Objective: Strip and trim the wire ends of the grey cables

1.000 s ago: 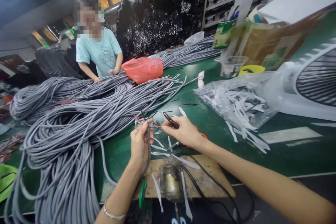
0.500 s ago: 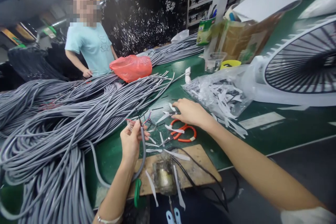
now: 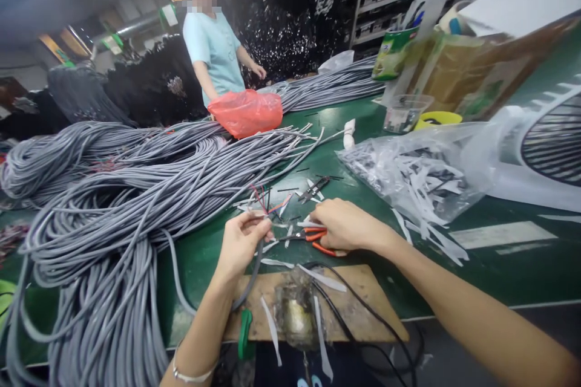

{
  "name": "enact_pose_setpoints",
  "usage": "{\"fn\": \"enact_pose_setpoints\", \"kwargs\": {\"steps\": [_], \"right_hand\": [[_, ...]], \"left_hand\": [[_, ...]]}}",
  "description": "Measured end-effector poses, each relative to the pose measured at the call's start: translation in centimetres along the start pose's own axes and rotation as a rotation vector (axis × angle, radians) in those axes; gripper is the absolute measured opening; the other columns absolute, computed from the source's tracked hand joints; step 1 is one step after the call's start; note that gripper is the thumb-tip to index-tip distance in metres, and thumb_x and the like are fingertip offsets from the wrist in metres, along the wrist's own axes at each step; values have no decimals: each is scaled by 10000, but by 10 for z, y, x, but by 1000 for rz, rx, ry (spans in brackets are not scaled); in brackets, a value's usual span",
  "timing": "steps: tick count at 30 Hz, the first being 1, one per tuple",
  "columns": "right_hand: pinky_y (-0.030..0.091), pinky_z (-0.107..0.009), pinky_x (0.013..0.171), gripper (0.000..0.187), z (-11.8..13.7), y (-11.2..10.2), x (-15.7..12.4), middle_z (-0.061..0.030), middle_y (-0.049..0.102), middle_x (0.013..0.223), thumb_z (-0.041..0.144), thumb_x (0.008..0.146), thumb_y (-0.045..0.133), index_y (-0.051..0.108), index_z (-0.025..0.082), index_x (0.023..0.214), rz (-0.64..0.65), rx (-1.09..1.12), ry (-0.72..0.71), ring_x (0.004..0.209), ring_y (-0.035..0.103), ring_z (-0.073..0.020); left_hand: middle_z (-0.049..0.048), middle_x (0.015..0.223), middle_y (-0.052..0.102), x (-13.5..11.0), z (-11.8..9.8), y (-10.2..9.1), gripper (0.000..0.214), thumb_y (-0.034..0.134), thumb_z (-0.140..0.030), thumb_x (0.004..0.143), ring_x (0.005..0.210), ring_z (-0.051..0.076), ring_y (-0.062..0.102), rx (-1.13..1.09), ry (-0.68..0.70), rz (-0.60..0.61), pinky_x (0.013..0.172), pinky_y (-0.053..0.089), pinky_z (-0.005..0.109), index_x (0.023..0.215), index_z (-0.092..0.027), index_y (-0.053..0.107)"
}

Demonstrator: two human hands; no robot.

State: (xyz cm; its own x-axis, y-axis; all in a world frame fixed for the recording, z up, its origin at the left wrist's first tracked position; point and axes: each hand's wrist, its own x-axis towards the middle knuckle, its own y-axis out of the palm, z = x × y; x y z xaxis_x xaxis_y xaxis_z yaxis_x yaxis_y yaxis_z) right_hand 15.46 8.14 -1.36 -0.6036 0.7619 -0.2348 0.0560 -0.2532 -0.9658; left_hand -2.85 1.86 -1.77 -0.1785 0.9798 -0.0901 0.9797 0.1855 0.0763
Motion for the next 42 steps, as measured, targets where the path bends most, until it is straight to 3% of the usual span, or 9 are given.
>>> {"fn": "enact_pose_setpoints", "kwargs": {"steps": [2, 6, 10, 13, 20, 26, 32, 37, 42], "right_hand": [[276, -245, 477, 58, -6, -2, 1, -97, 634, 659, 145, 621, 549, 606, 153, 629, -80, 57, 59, 631, 607, -219], [300, -223, 501, 56, -15, -3, 4, -16, 536, 567, 157, 651, 505, 497, 169, 597, -286, 293, 81, 525, 498, -134], [303, -200, 469, 223, -8, 1, 9, 51, 400, 522, 352, 705, 507, 379, 198, 605, -469, 745, -42, 465, 383, -91], [281, -195, 453, 383, 5, 3, 11, 66, 335, 527, 495, 647, 575, 336, 202, 587, -534, 906, -90, 476, 319, -79], [237, -200, 460, 474, 17, 4, 8, 59, 293, 534, 557, 684, 572, 322, 186, 529, -608, 832, -199, 505, 271, -76], [279, -198, 475, 365, 12, 10, 9, 40, 391, 557, 447, 746, 568, 408, 174, 565, -615, 687, -305, 513, 335, -86], [343, -196, 541, 172, 10, 13, 8, 6, 482, 623, 257, 777, 517, 454, 174, 641, -615, 561, -436, 563, 411, -106], [346, -197, 539, 136, 10, 14, 8, -7, 499, 652, 219, 785, 502, 445, 181, 668, -665, 469, -509, 551, 414, -109], [348, -205, 534, 135, 9, 16, 7, -19, 512, 628, 231, 801, 453, 471, 177, 678, -732, 355, -525, 550, 445, -121]], "left_hand": [[-15, 507, 557, 0, 0, -1, 359, 790, -338, 511, 433, 72, 501, -30, 49, -27, 438, 401, 179, 692, -103, 587], [-11, 531, 560, -1, 1, -3, 345, 780, -350, 555, 412, 47, 462, -79, 119, -22, 400, 353, 156, 707, -105, 591], [6, 564, 589, -2, 1, -3, 390, 794, -379, 546, 400, 36, 444, -166, 118, 15, 385, 329, 150, 729, -102, 590], [10, 560, 594, -3, -1, -3, 415, 808, -391, 519, 390, 28, 431, -210, 108, 14, 374, 312, 144, 704, -98, 578], [1, 535, 581, -6, -5, -1, 441, 806, -414, 496, 373, 25, 408, -203, 85, 12, 365, 279, 148, 698, -94, 581], [-9, 507, 557, -9, -6, 1, 429, 794, -438, 494, 370, 29, 392, -134, 73, 34, 371, 273, 164, 626, -106, 556], [-18, 490, 528, -11, -6, 1, 413, 779, -437, 556, 348, 20, 365, -165, 77, 190, 352, 230, 160, 621, -117, 526], [-50, 447, 447, -11, -3, -2, 371, 774, -394, 603, 329, 3, 312, -261, 35, 332, 342, 176, 144, 668, -108, 546], [-66, 416, 400, -8, -2, -1, 391, 800, -383, 567, 320, -1, 292, -298, -49, 366, 332, 146, 134, 654, -109, 535]]}}
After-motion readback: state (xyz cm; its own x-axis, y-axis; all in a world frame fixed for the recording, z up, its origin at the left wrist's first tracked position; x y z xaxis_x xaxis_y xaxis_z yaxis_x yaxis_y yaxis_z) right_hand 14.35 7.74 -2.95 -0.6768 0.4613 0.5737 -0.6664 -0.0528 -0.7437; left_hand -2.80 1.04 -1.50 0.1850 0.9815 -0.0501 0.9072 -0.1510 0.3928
